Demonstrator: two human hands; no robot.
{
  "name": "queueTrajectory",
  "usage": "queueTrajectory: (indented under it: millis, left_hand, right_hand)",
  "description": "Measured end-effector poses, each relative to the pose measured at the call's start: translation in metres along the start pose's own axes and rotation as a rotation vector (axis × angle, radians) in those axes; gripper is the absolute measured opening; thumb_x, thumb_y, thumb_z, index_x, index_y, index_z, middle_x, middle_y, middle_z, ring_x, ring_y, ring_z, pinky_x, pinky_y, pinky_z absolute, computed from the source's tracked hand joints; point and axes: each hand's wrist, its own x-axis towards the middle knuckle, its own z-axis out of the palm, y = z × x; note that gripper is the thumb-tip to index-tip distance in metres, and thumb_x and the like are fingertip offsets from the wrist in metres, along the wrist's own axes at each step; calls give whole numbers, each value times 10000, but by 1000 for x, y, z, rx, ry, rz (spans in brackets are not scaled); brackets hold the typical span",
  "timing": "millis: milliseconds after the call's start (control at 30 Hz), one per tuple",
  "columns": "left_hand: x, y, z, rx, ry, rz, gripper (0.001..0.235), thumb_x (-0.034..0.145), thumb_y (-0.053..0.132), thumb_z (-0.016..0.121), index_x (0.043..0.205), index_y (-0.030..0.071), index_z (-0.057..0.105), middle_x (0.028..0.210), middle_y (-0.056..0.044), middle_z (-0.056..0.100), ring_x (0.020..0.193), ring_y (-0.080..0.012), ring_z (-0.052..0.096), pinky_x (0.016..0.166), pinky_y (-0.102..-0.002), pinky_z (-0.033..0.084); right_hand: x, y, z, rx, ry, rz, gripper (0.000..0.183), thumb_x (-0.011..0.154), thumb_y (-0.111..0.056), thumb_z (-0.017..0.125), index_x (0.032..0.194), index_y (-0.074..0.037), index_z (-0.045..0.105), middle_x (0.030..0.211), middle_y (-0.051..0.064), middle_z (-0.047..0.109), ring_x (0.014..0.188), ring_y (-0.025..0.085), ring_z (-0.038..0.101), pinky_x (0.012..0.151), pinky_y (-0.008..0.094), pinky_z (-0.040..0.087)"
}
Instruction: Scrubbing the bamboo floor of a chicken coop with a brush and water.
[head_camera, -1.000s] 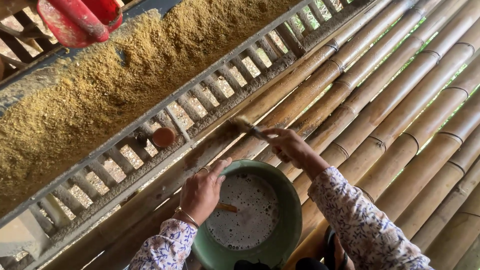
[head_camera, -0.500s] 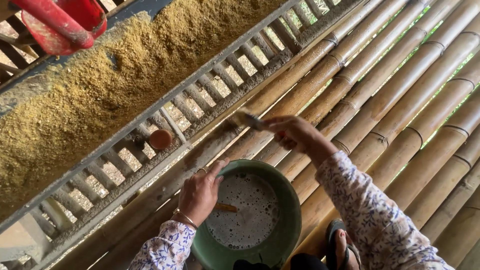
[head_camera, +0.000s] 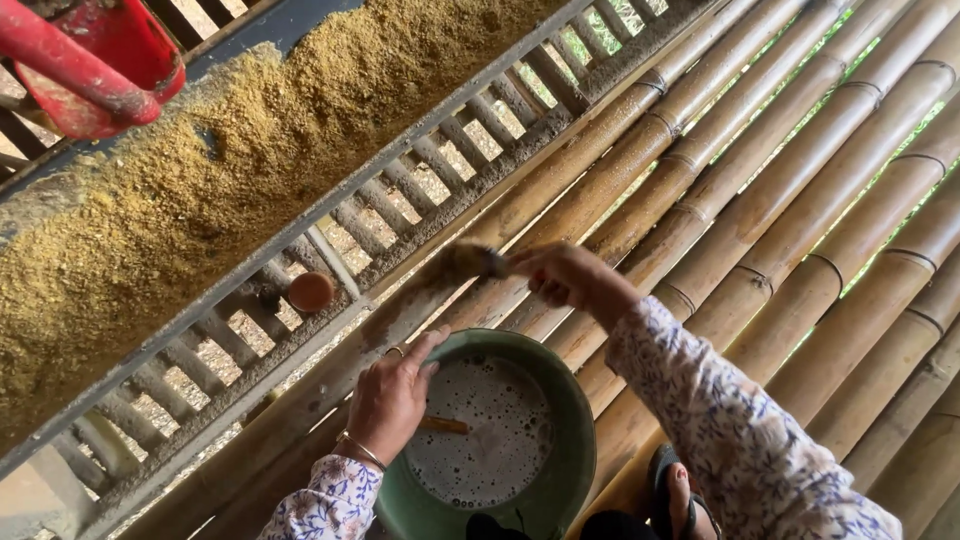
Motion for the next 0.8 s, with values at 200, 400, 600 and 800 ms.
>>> queueTrajectory:
  millis: [200,400,600,800]
  left_hand:
    - [-2,-3,2,-65,-47,-55,647,792,15,655,1333,308,454,548,54,542,423,-68,456,334,-173,431]
    - [2,3,-2,-83,-29,14,514,812,29,640,1275,208,505,523,49,520,402,-61,439,328,-177,398]
    - [2,3,-4,-176,7,38,514,808,39,668,1278,179,514,615,26,629,401,-43,440,325,-152,393]
    - [17,14,0,-216,2,46,534,779,18,686,1272,167,547,552,50,498,430,-50,376,341,-177,340]
  right_hand:
    - [-24,-27,-23,-8,329,-125,202,919,-92,573,1062,-54,710,560,6,466,379,62,317,310,171,272]
    - [-9,-8,-3,-69,-35,-44,304,906,-27,498,1166,12,651,576,27,480,402,90,347,321,200,297]
    - [-23,-43,-35,-14,384,-76,182,904,-127,612,1039,-72,720,579,-12,503,385,46,323,311,158,277]
    - [-22,-15,-19,-65,43,-69,288,880,-127,592,1139,-42,688,565,-4,451,382,77,330,300,195,277]
